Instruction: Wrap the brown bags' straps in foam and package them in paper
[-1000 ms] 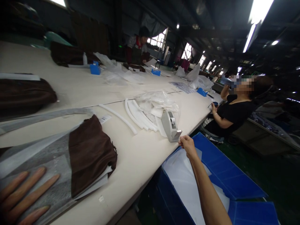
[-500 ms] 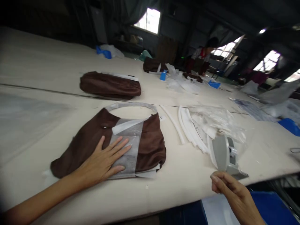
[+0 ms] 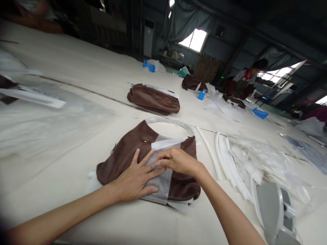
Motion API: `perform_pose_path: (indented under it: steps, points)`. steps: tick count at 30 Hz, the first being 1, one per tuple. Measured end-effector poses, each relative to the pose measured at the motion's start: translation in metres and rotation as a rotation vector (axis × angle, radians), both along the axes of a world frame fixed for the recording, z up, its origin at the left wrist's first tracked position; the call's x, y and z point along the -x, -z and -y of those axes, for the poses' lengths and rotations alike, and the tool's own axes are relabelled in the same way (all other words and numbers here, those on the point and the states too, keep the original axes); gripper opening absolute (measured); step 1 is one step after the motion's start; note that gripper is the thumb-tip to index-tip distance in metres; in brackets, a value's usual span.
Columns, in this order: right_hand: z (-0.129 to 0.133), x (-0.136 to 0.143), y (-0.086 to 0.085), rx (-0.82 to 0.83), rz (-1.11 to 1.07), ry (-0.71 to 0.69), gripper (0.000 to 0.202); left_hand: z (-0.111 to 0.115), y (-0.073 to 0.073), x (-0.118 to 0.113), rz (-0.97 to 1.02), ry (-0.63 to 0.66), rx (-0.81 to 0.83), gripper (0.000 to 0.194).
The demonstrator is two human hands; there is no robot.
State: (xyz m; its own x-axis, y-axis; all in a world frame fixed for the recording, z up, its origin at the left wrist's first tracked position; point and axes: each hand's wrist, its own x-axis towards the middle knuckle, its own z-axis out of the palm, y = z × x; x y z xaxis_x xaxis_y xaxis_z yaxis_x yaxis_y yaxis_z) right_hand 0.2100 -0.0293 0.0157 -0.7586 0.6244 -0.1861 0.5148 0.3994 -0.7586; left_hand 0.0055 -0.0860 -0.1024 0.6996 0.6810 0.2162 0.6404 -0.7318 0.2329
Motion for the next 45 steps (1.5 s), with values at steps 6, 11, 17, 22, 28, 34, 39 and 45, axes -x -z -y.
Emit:
perform_pose_path:
  steps: [6,11,17,22,28,34,39,45]
  points:
    - [-0.028,0.024,0.011,-0.258,0.434,-0.078,0.018,0.001,0.000,0.000,0.043,-0.004,0.014,0.067]
    - [-0.029,0.040,0.015,-0.523,0.697,-0.163,0.022,0.001,-0.001,0.001,0.070,0.001,0.026,0.067]
    - [-0.023,0.057,0.024,-0.686,0.858,-0.205,0.024,0.001,-0.004,0.000,0.063,-0.009,0.096,0.066]
    - [-0.032,0.059,0.021,-0.715,0.851,-0.117,0.033,0.000,-0.003,-0.001,0.051,-0.012,0.098,0.065]
    - [-0.041,0.022,0.011,-0.672,0.717,0.304,0.051,0.001,-0.002,0.000,0.037,-0.007,0.058,0.063]
    - [0.007,0.008,0.064,-0.908,0.321,0.253,0.041,-0.002,-0.002,0.000,0.022,0.015,0.016,0.067]
    - [0.012,0.005,0.075,-0.727,0.351,0.187,0.047,-0.005,-0.001,0.003,0.005,0.021,-0.055,0.062]
    - [0.022,-0.010,0.064,-0.874,0.347,0.427,0.049,-0.005,-0.030,0.013,0.030,-0.001,-0.149,0.032]
